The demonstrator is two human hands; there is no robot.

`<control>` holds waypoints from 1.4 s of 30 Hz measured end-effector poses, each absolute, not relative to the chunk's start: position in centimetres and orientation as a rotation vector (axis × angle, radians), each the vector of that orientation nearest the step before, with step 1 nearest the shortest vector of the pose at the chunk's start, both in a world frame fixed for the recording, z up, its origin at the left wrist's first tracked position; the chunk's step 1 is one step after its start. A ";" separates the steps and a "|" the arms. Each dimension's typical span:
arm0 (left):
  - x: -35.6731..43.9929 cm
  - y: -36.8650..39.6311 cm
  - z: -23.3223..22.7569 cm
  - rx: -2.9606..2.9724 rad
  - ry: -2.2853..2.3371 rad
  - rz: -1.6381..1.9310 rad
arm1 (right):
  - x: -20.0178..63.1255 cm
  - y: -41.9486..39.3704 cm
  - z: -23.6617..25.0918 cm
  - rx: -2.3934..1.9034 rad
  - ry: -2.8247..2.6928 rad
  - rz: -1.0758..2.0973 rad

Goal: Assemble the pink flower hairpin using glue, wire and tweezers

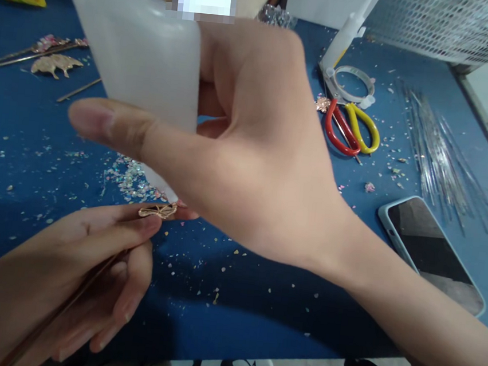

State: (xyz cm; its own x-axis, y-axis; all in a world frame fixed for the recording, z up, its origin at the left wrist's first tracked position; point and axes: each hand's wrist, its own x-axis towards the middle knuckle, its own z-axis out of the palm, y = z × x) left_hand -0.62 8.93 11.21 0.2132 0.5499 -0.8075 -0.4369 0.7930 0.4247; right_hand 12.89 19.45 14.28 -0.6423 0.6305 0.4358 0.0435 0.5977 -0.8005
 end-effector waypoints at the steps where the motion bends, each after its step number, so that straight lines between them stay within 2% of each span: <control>1: -0.6 9.0 11.3 0.102 1.181 0.674 | 12.9 19.4 14.3 -0.514 -2.111 1.007; 14: -0.2 9.0 11.6 0.043 1.210 0.697 | 13.4 19.1 14.2 -0.446 -2.212 0.856; 21: -0.5 7.9 10.6 0.067 1.145 0.736 | 11.8 19.4 15.6 -0.822 -2.107 0.971; 33: -0.3 8.1 10.6 0.007 1.108 0.782 | 11.8 20.4 16.5 -1.001 -2.155 1.084; 39: -0.3 8.4 10.7 0.006 1.071 0.791 | 11.7 19.8 15.8 -0.968 -2.119 1.035; 42: -0.4 8.5 10.6 0.008 1.058 0.792 | 12.6 19.3 15.2 -0.802 -2.136 0.966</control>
State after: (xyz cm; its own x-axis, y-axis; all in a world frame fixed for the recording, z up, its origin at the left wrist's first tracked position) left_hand -0.40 8.48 10.65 0.2469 0.5847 -0.7727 -0.5771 0.7293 0.3675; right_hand 12.60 19.29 15.21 -0.6007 0.7389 0.3052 0.2587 0.5409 -0.8003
